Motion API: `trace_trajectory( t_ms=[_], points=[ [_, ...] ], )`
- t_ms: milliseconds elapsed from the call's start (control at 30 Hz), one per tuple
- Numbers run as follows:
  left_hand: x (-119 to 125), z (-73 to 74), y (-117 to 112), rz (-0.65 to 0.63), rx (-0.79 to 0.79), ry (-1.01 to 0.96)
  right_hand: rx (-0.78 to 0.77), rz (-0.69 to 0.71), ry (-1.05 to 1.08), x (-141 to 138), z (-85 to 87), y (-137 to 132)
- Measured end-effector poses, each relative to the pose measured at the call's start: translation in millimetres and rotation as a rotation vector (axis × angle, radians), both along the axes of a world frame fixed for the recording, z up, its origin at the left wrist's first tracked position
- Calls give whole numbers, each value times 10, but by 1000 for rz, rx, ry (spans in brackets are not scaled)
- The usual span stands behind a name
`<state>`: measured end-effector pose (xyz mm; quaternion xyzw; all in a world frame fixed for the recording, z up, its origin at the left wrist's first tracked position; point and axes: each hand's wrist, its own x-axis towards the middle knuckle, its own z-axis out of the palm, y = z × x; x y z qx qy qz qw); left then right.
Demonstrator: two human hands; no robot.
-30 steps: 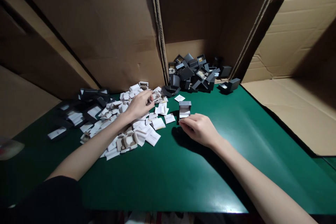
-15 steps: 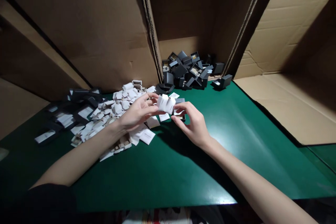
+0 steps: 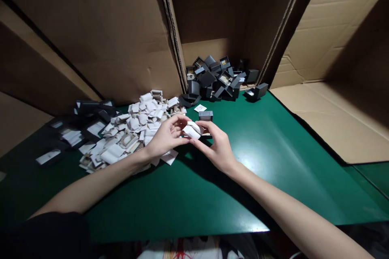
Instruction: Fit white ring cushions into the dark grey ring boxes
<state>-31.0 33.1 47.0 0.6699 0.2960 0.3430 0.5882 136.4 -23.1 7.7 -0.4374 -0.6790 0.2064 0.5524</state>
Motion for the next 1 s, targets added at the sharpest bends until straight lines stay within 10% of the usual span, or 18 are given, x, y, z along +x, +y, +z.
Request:
trace_trajectory(
  t_ms=[700, 1000],
  points=[
    [26, -38, 1, -25, -303, -186, 356, -308, -355, 123, 82, 46],
    [47, -99, -41, -38, -498, -234, 388, -136, -323, 111, 38, 38]
  ],
)
